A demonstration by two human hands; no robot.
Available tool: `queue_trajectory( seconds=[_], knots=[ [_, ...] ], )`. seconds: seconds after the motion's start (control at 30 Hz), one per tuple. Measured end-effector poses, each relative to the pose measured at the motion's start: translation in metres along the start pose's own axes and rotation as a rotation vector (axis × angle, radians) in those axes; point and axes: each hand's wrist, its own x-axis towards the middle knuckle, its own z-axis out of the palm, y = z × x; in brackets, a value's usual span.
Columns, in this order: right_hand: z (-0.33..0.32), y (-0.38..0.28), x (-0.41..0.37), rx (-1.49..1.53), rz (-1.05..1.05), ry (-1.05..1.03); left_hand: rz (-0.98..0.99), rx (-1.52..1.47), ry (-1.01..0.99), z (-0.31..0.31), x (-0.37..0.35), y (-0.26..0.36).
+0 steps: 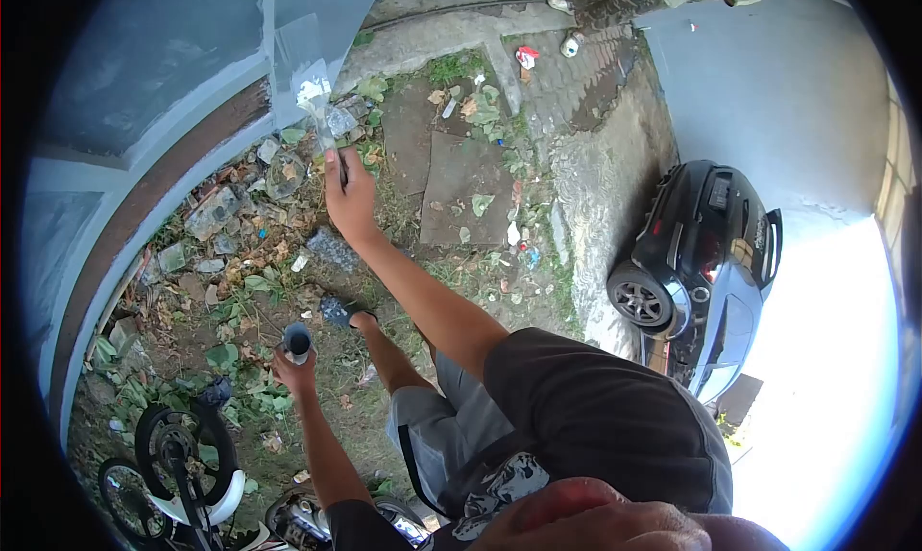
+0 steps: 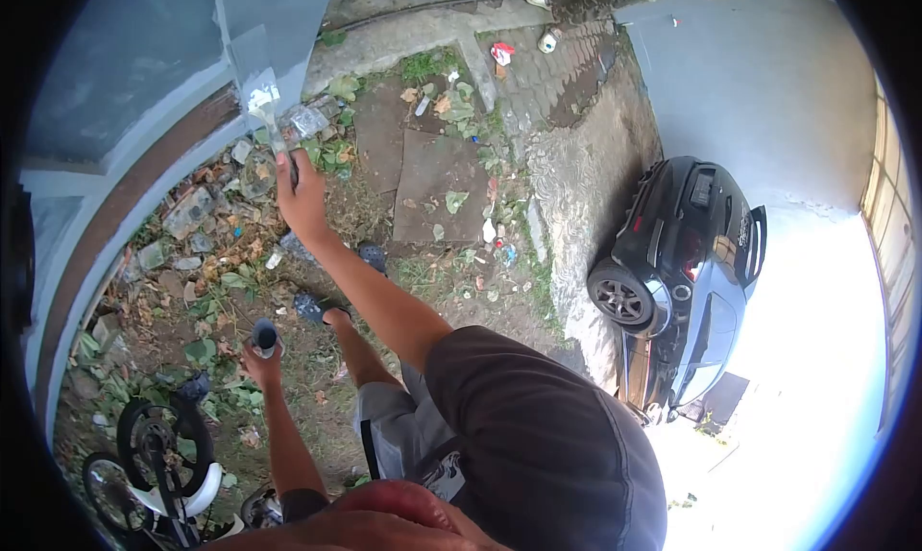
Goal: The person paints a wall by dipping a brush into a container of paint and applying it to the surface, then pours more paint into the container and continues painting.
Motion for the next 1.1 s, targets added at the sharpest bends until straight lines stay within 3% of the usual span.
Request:
queue_trajectory(
  seconds=[0.1, 0.17, 0.23, 0.3, 0.33, 0.5, 0.6, 0.77, 0.83, 0.9, 1.1],
  knots=[
    [-0.015, 0.023, -0.021, 0.107, -0.064, 0.018, 0.031, 0.04, -0.03, 0.01, 0.004, 0.026],
    [-0.023, 0.036, -0.028, -0.011, -0.015, -0.075, -0.031, 0.037, -0.099, 0.018, 0.004, 0.049],
    [-0.034, 0.043, -0.034, -0.036, -0.013, -0.082, 0.029, -0.003, -0.103, 0.02, 0.005, 0.065],
    [-0.053, 0.05, -0.036, -0.122, 0.071, -0.266, 0.083, 0.04, -0.085, 0.028, 0.008, 0.081],
    [-0.064, 0.054, -0.039, -0.127, 0.063, -0.263, 0.087, 0.031, -0.082, 0.029, 0.011, 0.088],
    [-0.131, 0.045, -0.059, -0.3, 0.13, -0.572, 0.01, 0.019, -0.179, 0.016, 0.026, 0.11],
    [-0.163, 0.062, -0.078, -0.376, -0.025, -0.594, 0.033, 0.012, -0.129, 0.008, 0.033, 0.114],
    [-0.216, 0.057, -0.098, -0.422, 0.013, -0.789, 0.099, 0.016, -0.024, -0.019, 0.03, 0.126],
    [-0.238, 0.037, -0.1, -0.431, 0.035, -0.876, 0.229, -0.061, 0.077, -0.036, 0.024, 0.138],
    [-0.26, 0.001, -0.1, -0.425, 0.051, -0.931, 0.188, -0.077, 0.028, -0.067, 0.014, 0.159],
    [-0.31, -0.1, -0.094, -0.493, 0.054, -1.055, 0.405, -0.166, 0.131, -0.158, -0.017, 0.222]
  ],
)
